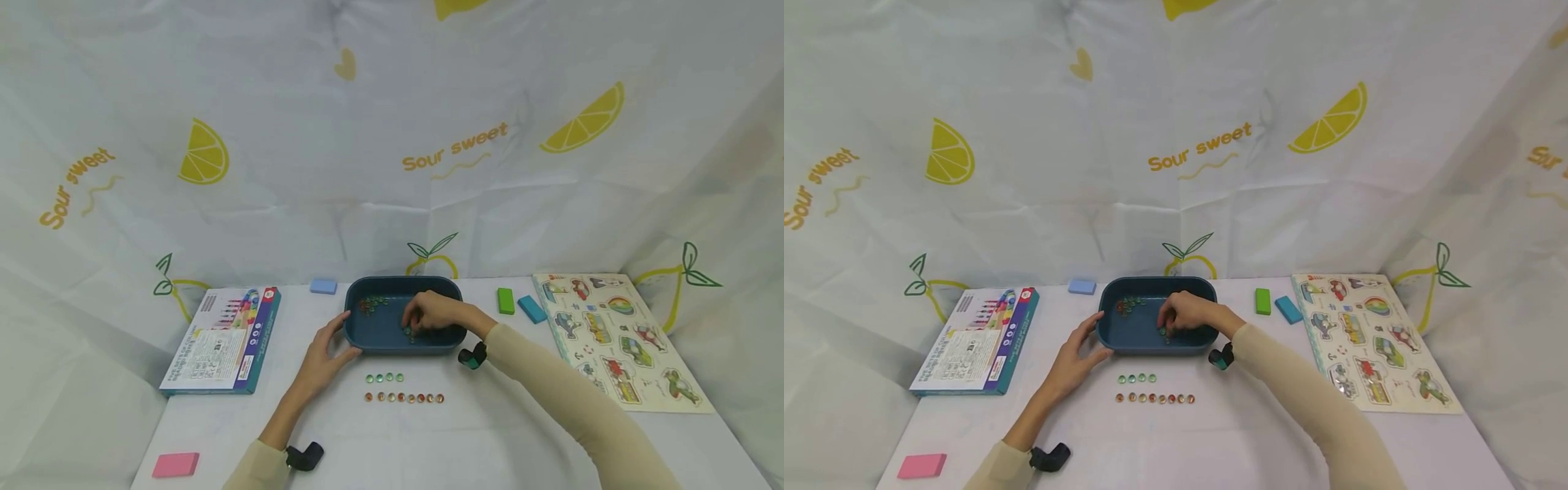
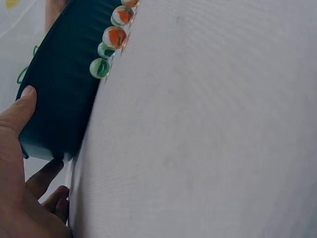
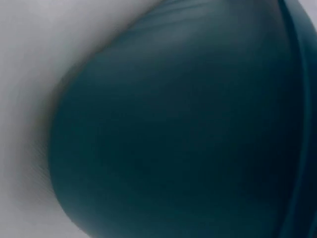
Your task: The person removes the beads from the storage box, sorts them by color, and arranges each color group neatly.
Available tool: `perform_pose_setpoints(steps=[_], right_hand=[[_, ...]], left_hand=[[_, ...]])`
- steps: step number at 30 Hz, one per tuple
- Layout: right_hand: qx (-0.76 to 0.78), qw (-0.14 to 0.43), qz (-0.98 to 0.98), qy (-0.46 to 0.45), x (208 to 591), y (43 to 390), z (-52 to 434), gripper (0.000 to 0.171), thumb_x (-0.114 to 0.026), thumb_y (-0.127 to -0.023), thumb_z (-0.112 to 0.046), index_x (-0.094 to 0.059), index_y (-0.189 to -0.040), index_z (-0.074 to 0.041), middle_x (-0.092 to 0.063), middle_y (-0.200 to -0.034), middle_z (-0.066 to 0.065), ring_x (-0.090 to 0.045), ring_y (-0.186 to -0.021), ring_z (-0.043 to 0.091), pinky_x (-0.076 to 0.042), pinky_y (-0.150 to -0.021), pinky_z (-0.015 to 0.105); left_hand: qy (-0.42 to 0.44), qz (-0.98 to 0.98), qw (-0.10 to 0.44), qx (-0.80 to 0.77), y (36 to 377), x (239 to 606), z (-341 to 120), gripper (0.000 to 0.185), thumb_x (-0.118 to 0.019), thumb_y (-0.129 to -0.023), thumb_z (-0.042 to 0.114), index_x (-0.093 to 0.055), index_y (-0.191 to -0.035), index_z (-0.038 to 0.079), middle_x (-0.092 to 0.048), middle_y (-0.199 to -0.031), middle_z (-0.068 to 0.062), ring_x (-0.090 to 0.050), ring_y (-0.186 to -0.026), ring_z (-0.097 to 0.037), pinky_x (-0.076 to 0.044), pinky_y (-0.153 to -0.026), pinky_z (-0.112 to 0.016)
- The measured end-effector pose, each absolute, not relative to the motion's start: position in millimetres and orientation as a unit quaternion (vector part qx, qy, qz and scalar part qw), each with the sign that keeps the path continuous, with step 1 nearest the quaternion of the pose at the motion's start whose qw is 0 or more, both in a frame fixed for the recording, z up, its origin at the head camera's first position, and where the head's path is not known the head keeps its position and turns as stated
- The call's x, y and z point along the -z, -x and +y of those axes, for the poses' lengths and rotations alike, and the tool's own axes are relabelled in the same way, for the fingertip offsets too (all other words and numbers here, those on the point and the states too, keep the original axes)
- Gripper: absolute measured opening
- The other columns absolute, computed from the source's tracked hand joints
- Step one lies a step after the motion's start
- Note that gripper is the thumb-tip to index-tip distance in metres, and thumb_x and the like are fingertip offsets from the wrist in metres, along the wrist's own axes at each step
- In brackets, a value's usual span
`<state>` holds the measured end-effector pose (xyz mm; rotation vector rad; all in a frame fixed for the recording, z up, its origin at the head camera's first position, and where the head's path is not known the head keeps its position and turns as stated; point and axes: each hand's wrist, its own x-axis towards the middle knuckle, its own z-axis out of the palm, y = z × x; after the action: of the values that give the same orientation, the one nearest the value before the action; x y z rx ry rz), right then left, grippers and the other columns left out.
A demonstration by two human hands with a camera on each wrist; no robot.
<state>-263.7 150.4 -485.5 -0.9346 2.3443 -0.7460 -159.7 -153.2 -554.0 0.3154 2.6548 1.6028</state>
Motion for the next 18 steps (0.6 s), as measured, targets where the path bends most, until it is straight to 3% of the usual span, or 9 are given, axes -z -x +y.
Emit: perform_pose_setpoints(steps=[7,11,18], right_hand=[[0.265,0.246,0.857,0.367,485.6,264.8,143.6,0.013,-0.081,-0.091,-0.006,-0.082,-0.103,-0.009,-0.077,-0.082,0.001,-0.058,-0.065,0.001,-0.049,-0.060,0.016],[0.257,0.243,0.859,0.371,481.9,265.5,141.9,0.010,-0.080,-0.092,-0.007,-0.081,-0.103,-0.008,-0.077,-0.084,0.001,-0.059,-0.067,0.001,-0.050,-0.061,0.017],[0.266,0.241,0.859,0.365,468.5,268.5,144.4,0.009,-0.076,-0.095,-0.008,-0.080,-0.102,-0.010,-0.078,-0.093,0.001,-0.065,-0.077,0.003,-0.057,-0.070,0.021]], left_hand=[[-0.115,0.852,0.013,-0.511,159.8,552.7,-155.1,0.081,-0.082,-0.094,0.036,-0.040,-0.163,0.035,-0.045,-0.167,-0.008,-0.041,-0.156,-0.039,-0.034,-0.126,-0.067],[-0.113,0.847,0.032,-0.518,159.0,550.9,-156.9,0.081,-0.081,-0.094,0.036,-0.038,-0.164,0.037,-0.042,-0.169,-0.009,-0.037,-0.158,-0.039,-0.029,-0.128,-0.069],[-0.101,0.841,0.038,-0.530,161.9,550.7,-156.5,0.061,-0.064,-0.106,0.039,-0.041,-0.162,0.037,-0.043,-0.168,-0.011,-0.039,-0.157,-0.039,-0.025,-0.128,-0.072]])
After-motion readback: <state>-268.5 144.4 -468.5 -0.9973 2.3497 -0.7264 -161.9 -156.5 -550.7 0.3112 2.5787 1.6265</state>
